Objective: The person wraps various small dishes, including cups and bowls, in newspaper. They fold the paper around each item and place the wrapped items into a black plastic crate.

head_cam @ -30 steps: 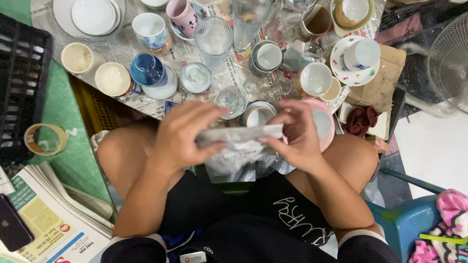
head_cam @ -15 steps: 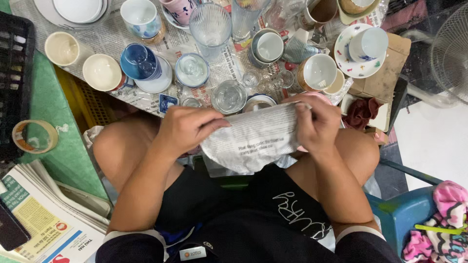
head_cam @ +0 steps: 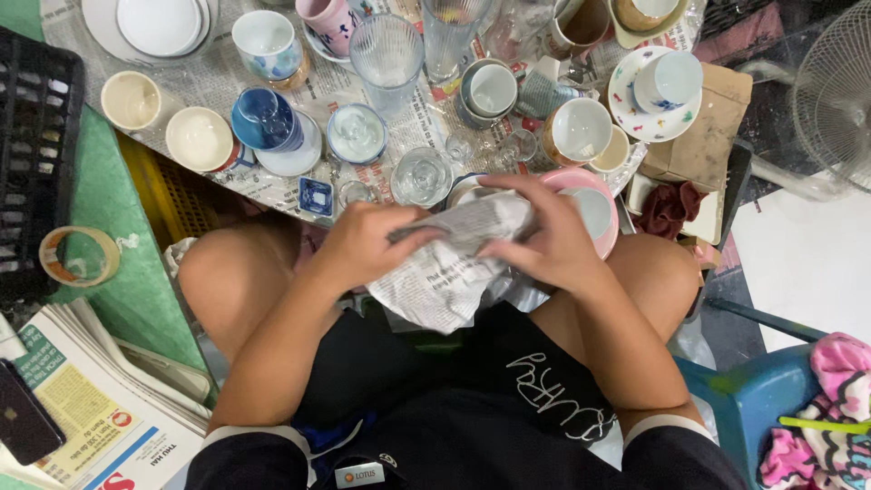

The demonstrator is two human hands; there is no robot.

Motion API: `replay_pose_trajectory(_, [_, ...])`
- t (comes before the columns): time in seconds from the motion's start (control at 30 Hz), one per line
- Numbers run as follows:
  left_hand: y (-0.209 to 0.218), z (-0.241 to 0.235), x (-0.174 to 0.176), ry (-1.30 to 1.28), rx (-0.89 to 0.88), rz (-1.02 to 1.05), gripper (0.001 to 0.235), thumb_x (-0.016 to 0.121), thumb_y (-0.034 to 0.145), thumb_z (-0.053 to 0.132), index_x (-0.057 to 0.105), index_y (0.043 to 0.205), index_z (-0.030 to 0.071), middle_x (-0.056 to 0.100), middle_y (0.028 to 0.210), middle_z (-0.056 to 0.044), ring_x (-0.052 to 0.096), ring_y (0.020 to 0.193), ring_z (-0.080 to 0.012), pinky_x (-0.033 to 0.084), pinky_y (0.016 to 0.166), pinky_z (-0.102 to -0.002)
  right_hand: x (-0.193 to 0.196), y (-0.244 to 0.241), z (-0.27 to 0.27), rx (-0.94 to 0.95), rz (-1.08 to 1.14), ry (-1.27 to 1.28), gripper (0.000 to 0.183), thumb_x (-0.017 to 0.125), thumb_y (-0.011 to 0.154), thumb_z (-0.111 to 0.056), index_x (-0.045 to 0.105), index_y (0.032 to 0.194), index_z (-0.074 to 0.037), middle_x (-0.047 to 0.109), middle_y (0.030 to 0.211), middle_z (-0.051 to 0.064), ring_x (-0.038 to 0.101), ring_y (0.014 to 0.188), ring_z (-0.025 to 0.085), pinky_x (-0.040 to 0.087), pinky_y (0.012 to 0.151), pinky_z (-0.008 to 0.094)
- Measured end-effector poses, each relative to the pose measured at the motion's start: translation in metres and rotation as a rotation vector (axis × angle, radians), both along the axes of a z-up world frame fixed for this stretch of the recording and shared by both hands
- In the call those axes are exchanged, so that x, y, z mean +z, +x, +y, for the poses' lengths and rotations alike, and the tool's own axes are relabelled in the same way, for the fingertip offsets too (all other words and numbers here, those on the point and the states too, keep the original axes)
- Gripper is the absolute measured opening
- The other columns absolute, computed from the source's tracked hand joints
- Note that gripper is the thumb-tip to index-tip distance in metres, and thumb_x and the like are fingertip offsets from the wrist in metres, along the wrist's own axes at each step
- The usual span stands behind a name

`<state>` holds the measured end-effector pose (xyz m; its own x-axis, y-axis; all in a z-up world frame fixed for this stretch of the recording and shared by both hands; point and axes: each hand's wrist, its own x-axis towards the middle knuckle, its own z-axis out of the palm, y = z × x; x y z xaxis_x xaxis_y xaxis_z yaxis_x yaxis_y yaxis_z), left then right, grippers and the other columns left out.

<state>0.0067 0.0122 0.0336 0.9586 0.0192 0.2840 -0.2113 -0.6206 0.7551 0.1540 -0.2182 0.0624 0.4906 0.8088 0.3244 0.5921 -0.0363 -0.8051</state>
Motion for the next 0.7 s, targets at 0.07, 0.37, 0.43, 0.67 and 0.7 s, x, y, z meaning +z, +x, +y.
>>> replay_pose_trajectory(0.07, [-0.002,0.013,0.002,0.000,0.031,0.085,0.019,0.083,0.089,0.022,0.077,0.092,0.004,0.067,0.068,-0.016,0.067,0.057,-0.0272,0.048,0.053,-0.036,-0.008,0.009,-0.005,0.085,0.037,-0.169,0.046,0.093,0.073,-0.023,0.070,0.103,0.004,0.070,0.081,0.011,0.068,0.071,0.015,0.051,0.064,0.028])
replay_pose_trajectory(0.37, [0.001,0.006,-0.006,-0.170,0.334,0.008,0.020,0.082,0.092,0.016,0.074,0.096,-0.002,0.068,0.073,-0.020,0.066,0.057,-0.0252,0.049,0.058,-0.033,-0.045,0.023,-0.008,-0.173,0.530,0.316,0.037,0.078,0.104,-0.003,0.057,0.132,0.003,0.067,0.119,0.009,0.065,0.112,0.011,0.053,0.099,0.024])
replay_pose_trajectory(0.43, [0.003,-0.004,-0.010,-0.185,0.392,-0.122,0.023,0.079,0.096,0.015,0.071,0.106,-0.004,0.072,0.085,-0.019,0.073,0.074,-0.0261,0.053,0.067,-0.030,-0.040,0.010,0.002,-0.061,0.660,0.309,0.062,0.079,0.089,-0.005,0.044,0.140,0.000,0.059,0.133,0.007,0.058,0.125,0.010,0.048,0.108,0.024])
replay_pose_trajectory(0.67, [0.002,-0.008,-0.019,-0.430,0.410,-0.049,0.025,0.074,0.100,0.013,0.071,0.117,-0.005,0.078,0.091,-0.011,0.069,0.077,-0.0100,0.055,0.069,-0.027,-0.044,-0.002,0.013,-0.167,0.724,-0.043,0.026,0.072,0.099,-0.005,0.068,0.124,0.004,0.075,0.112,0.007,0.068,0.095,0.010,0.058,0.083,0.028])
replay_pose_trajectory(0.7, [0.003,-0.005,-0.020,-0.498,0.366,0.001,0.024,0.073,0.100,0.013,0.071,0.115,-0.005,0.078,0.092,-0.010,0.069,0.078,-0.0084,0.055,0.069,-0.026,-0.044,0.001,0.013,-0.185,0.699,-0.049,0.023,0.072,0.099,-0.004,0.069,0.121,0.004,0.075,0.109,0.007,0.068,0.093,0.010,0.058,0.081,0.028])
